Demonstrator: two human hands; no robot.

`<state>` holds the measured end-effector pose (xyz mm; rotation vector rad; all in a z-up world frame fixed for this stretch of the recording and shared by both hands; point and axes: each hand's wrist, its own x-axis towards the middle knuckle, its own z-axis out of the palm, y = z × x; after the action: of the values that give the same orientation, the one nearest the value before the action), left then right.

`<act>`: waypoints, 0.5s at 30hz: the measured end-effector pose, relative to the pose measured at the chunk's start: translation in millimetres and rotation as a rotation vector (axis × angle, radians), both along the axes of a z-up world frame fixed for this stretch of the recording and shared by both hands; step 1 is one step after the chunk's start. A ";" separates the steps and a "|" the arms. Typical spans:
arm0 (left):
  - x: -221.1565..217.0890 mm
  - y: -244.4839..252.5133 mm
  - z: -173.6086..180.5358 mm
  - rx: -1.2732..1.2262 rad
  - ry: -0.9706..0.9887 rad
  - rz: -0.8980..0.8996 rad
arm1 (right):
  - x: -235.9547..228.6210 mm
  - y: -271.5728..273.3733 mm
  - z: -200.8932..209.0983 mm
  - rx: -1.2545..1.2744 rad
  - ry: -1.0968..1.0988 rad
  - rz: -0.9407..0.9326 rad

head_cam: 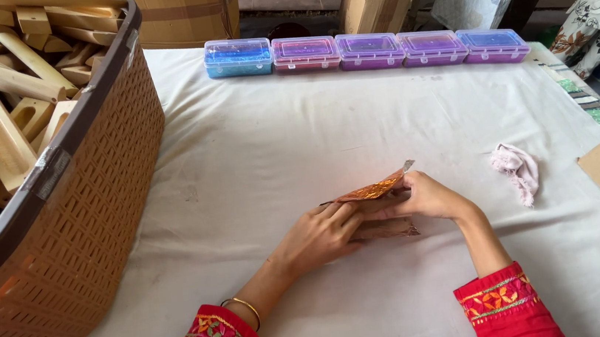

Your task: Cleaning wooden items with a cloth and wrapping them in decorative foil.

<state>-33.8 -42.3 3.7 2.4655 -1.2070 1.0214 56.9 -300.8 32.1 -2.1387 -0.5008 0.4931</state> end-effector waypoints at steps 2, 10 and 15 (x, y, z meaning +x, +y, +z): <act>5.2 2.2 -5.6 -0.023 0.053 -0.004 | -1.3 2.8 3.8 -0.051 -0.012 0.005; 16.7 4.0 -14.6 -0.219 0.320 0.018 | 0.0 3.7 5.4 -0.043 0.024 0.042; 14.9 3.4 -11.0 -0.341 0.460 0.085 | -2.3 5.9 8.8 -0.148 -0.020 0.063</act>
<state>-18.9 -38.9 -7.4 2.3126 -0.7228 0.5672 54.6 -295.0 40.9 -2.2763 -0.5601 0.5591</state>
